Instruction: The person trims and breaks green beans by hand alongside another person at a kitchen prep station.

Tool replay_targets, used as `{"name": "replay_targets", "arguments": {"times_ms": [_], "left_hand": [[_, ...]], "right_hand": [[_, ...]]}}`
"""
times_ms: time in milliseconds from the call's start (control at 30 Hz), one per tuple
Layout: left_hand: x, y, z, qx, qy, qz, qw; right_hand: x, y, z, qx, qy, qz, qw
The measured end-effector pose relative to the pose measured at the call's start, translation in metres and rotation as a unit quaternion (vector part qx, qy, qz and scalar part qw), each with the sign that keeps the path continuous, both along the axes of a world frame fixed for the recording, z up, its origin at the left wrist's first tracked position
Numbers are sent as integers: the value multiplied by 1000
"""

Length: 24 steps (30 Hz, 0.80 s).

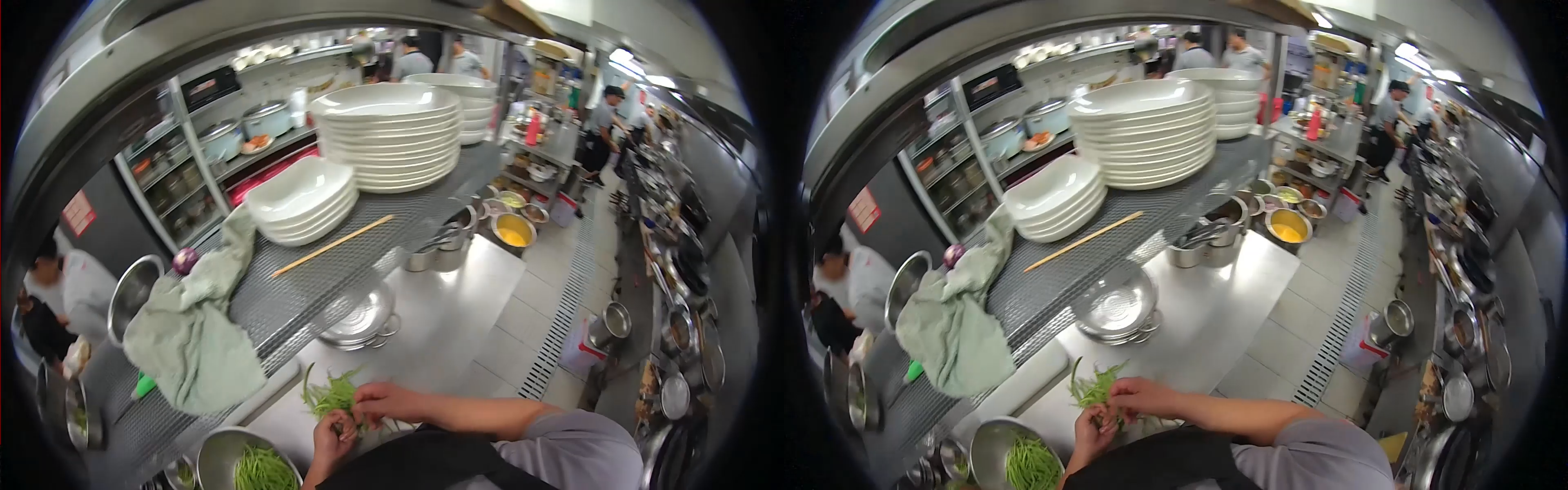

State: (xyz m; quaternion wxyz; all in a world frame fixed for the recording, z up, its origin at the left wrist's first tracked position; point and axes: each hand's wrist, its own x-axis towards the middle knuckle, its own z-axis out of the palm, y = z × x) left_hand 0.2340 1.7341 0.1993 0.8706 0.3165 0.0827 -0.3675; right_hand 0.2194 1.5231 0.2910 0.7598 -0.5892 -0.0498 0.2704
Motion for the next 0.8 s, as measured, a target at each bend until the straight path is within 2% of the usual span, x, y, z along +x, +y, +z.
{"name": "replay_targets", "arguments": {"times_ms": [67, 133, 233, 300, 367, 400, 600, 633, 667, 800], "left_hand": [[2, -11, -7, -17, 9, -48, 999], [-2, -12, -8, 26, -34, -32, 999], [11, -8, -40, 52, 7, -56, 997], [14, -4, -42, 74, 34, -63, 995], [15, -7, -36, -11, -15, -112, 994], [14, -11, -30, -10, -17, -112, 994], [6, -24, -5, 107, -46, -74, 990], [6, -24, -7, 131, -84, -68, 985], [7, -24, -8, 155, -122, -61, 979], [15, -26, -20, 187, -132, -52, 972]], "right_hand": [[1, 0, 3, -9, -5, -19, 1000], [-1, 4, -2, -4, 6, 19, 1000], [1, 7, -18, 2, -45, 2, 999], [3, 6, -26, 21, -37, -10, 999], [4, 1, -33, 36, -30, -21, 999], [4, -1, -36, 51, -25, -36, 998], [0, -17, -39, 60, 8, -128, 990], [1, -20, -41, 49, 0, -142, 989], [0, -24, -36, 51, -2, -139, 989], [4, -36, -36, -3, -48, -113, 992]]}}
